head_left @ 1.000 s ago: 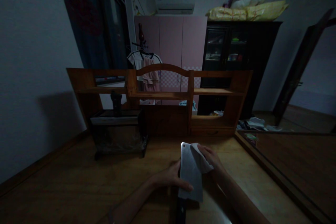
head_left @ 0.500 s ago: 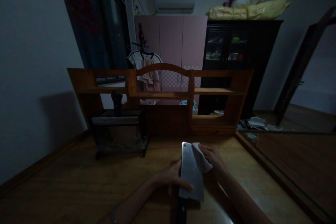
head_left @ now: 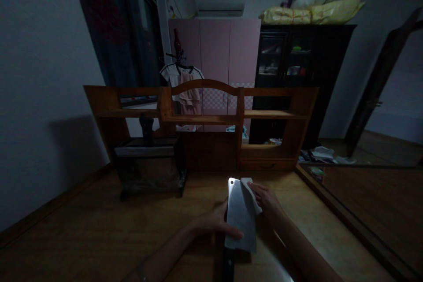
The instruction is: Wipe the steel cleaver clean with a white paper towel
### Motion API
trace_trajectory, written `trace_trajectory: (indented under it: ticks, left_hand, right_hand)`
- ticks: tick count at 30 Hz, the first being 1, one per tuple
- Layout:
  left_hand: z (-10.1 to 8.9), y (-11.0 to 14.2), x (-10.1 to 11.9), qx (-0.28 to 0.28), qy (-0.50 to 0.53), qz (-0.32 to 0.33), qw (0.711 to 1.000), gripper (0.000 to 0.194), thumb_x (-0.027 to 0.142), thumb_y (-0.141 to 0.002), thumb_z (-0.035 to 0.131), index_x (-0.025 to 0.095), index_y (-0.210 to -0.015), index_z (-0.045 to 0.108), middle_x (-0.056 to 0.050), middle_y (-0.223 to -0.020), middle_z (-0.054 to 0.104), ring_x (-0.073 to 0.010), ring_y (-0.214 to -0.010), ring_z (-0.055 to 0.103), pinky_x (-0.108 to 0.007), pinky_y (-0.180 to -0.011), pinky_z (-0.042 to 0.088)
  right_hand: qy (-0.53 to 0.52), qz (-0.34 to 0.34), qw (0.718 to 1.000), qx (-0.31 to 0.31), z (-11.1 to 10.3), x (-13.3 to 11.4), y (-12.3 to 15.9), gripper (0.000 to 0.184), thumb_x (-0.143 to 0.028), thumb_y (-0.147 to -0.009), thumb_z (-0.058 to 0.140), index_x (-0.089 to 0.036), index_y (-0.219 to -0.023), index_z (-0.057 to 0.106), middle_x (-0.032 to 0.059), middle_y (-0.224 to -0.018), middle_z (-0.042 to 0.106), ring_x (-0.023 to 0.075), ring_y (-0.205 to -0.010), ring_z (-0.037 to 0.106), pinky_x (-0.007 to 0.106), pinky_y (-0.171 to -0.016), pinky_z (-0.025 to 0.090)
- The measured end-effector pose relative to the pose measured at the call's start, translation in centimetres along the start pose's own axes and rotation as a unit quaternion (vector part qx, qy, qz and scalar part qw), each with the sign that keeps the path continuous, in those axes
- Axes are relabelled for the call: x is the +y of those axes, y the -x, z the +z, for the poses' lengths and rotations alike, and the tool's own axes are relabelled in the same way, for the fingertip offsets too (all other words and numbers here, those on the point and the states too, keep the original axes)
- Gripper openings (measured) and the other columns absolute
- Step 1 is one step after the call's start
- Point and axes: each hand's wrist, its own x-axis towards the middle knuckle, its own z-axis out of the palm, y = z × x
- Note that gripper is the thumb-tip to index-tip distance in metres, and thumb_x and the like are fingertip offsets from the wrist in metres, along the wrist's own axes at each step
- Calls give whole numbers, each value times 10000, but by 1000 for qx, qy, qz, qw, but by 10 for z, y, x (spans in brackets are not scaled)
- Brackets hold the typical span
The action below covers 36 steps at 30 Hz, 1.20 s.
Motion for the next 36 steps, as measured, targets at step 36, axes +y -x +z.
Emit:
trace_trajectory:
  ticks: [36]
  left_hand:
    - [-1, 1, 0, -15, -9, 2, 1000, 883, 269, -582, 854, 212, -1339, 403, -79, -1210, 568, -276, -1112, 544, -417, -925, 459]
  right_hand:
    - [38, 40, 996, -71, -8, 12, -14, 345, -458, -677, 729, -146, -819, 694, 50, -707, 701, 161, -567, 606, 262, -542, 435]
